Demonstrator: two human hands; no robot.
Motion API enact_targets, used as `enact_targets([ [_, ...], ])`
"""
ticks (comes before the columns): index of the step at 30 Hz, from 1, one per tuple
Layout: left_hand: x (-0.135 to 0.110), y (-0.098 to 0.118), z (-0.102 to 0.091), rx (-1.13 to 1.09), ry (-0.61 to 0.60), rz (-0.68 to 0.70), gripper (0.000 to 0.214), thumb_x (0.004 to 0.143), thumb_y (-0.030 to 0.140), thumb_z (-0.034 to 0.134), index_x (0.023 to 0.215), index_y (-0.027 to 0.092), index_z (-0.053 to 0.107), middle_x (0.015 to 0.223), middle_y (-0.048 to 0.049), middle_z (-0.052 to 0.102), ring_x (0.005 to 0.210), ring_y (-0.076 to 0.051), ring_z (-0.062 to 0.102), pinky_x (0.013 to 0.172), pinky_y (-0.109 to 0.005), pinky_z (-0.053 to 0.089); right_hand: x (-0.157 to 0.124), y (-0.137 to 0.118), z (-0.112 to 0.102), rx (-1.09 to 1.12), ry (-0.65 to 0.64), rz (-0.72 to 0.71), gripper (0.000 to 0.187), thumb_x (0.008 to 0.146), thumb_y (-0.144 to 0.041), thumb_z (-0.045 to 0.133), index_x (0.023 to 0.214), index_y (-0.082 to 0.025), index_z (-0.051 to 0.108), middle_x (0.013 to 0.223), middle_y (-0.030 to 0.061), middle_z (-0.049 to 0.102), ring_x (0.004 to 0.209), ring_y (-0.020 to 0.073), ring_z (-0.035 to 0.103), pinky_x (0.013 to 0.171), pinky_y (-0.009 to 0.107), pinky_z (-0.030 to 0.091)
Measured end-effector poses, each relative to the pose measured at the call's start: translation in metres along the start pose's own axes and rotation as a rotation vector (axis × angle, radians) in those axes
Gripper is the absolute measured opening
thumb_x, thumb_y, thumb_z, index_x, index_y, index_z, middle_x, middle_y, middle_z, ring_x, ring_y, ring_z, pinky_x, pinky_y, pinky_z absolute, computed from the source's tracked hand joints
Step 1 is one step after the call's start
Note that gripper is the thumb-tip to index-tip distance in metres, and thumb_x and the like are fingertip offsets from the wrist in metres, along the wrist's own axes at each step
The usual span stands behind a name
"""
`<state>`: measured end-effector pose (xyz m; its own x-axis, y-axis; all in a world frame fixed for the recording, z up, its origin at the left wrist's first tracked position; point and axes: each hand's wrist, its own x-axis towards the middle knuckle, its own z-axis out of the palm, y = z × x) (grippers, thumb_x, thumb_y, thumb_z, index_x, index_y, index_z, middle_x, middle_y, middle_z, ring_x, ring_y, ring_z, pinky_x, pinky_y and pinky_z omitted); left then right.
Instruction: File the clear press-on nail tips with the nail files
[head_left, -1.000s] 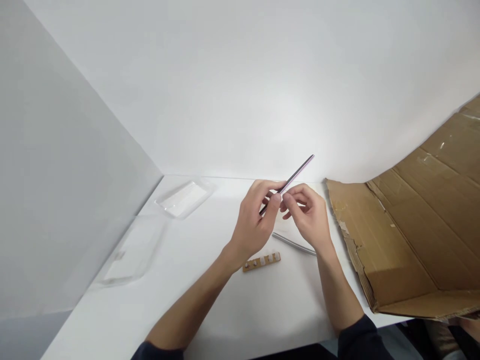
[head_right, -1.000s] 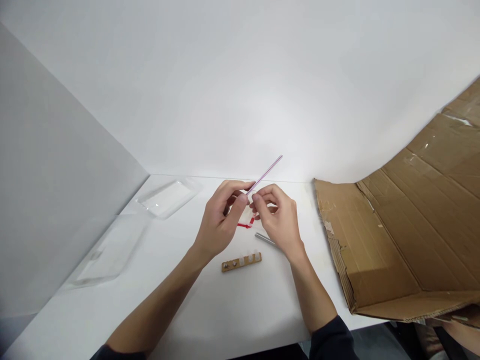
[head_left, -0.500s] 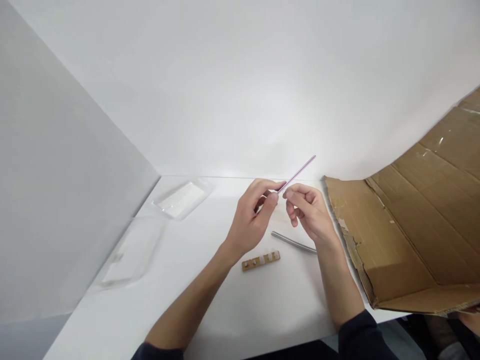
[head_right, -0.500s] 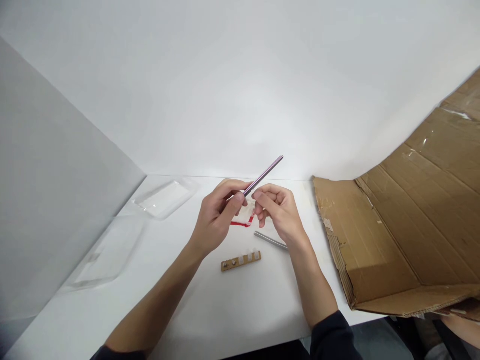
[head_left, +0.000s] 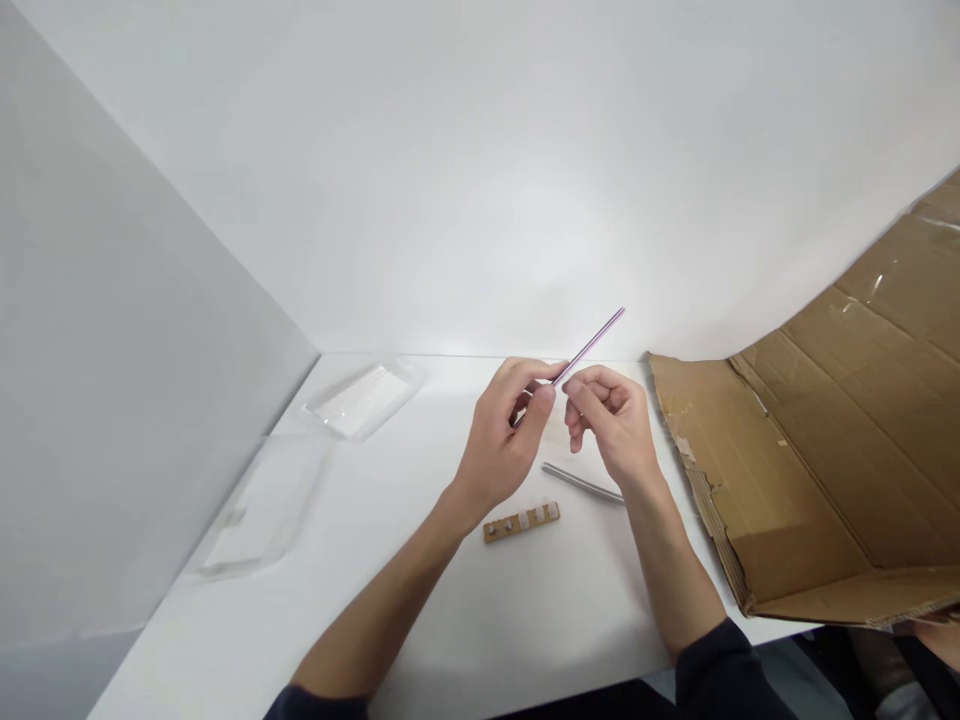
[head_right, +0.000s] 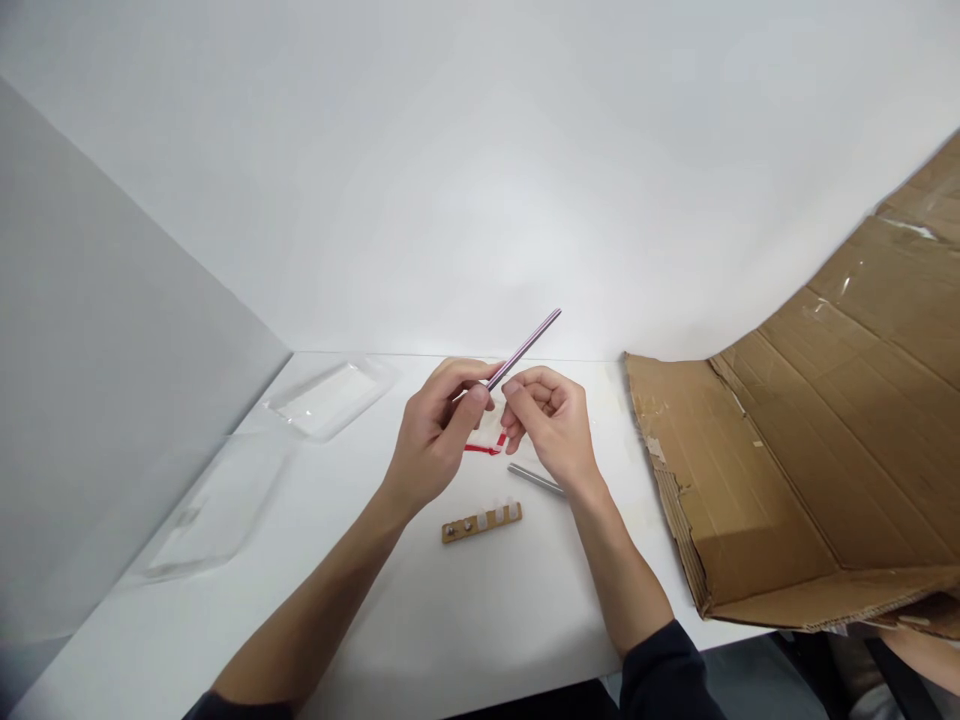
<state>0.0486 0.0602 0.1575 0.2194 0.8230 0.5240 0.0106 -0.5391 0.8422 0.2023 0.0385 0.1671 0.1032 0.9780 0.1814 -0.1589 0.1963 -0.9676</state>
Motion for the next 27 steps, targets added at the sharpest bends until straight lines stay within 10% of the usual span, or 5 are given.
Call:
enact_targets([
  [27, 0.0007, -0.0033, 0.0005, -0.036, 0.010, -0.030, 0.022, 0.108, 0.035, 0.055, 0.114, 0.023, 0.072, 0.103, -0.0056, 0.066, 0.079, -0.014, 0.063, 0.066, -0.029, 0.052, -0.0042, 0.0030, 0.0065, -0.062, 0.056, -0.077, 0.031, 0.090, -0.047, 0.080, 0.080, -0.020, 0.067, 0.060, -0.0041, 0.067, 0.044, 0.0107, 0.060, 0.042, 0.023, 0.057],
])
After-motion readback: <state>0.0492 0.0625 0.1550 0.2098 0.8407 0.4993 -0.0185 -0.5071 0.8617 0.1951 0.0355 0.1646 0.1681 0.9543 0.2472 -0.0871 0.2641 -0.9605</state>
